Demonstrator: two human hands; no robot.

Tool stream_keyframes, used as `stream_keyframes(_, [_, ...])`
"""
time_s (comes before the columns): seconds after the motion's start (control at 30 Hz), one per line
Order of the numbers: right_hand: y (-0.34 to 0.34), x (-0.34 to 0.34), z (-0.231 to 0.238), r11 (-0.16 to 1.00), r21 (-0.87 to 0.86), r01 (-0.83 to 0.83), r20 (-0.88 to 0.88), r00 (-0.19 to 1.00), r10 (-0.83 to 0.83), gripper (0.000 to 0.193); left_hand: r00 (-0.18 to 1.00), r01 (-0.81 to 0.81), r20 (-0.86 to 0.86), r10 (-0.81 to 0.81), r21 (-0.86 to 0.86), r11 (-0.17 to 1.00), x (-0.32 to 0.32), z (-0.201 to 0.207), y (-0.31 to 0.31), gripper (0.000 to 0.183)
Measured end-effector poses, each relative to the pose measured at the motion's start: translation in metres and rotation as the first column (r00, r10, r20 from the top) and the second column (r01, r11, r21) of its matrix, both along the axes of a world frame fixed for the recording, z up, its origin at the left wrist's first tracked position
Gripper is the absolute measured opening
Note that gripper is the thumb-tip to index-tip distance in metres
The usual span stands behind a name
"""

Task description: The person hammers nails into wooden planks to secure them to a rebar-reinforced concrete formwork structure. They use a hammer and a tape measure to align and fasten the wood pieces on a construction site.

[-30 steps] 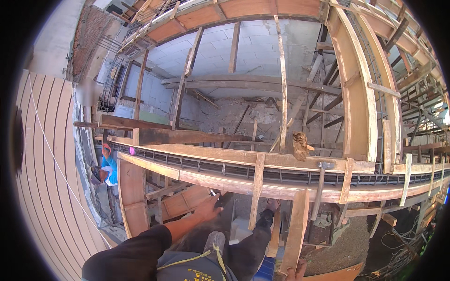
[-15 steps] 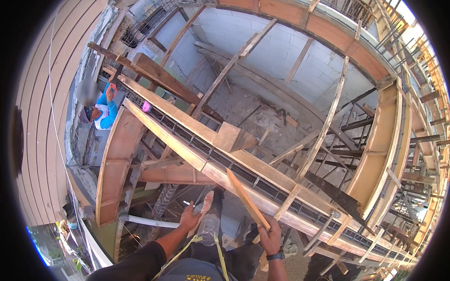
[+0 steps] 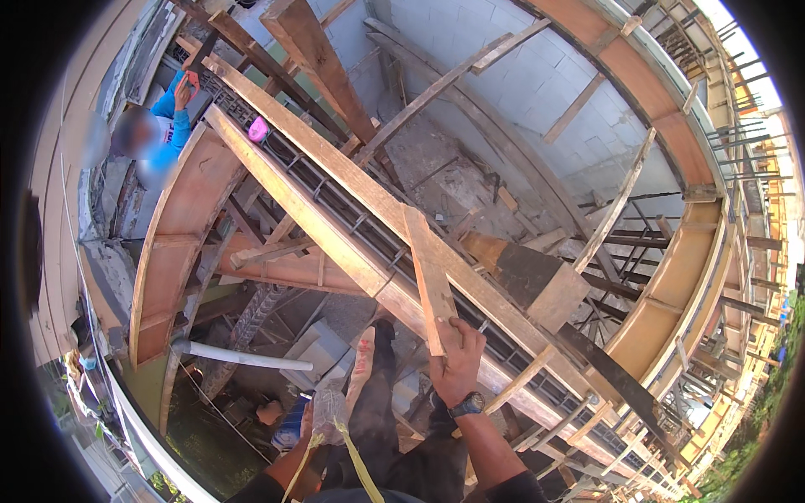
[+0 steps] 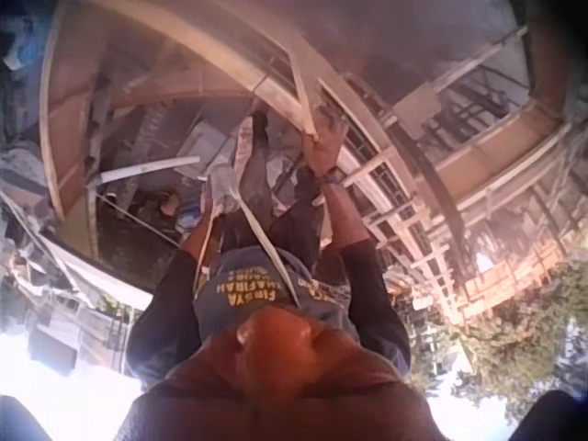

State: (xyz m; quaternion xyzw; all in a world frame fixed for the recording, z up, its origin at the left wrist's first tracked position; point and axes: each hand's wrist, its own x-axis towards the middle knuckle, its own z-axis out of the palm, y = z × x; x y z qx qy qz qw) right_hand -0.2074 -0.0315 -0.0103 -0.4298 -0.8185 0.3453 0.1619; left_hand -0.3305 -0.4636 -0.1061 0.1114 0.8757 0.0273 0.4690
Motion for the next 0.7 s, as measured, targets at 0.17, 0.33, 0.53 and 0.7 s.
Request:
stream_keyframes(0.17, [-0.030, -0.025, -0.041, 0.996, 0.075, -0.048, 0.139, 0.990, 0.037, 0.060, 0.993, -0.093, 0.077, 0.094, -0.017, 0.996, -0.005, 0.049, 0.034, 0.084])
stream_keyframes(0.33, [-0.067, -0.036, -0.087, 0.994, -0.029, -0.102, 0.191, 0.976, 0.106, 0.066, 0.972, -0.183, 0.155, 0.178, 0.020, 0.983, -0.003, 0.080, 0.017, 0.082])
stream_keyframes(0.53, [-0.094, -0.063, -0.128, 0.990, -0.118, -0.081, 0.228, 0.968, 0.107, 0.072, 0.903, -0.394, 0.219, 0.371, 0.074, 0.916, 0.005, 0.110, -0.022, 0.077])
stream_keyframes(0.7, [-0.100, -0.072, -0.161, 0.983, -0.167, -0.074, 0.248, 0.962, 0.114, 0.067, 0.887, -0.414, 0.253, 0.387, 0.063, 0.908, 0.030, 0.086, -0.096, 0.074])
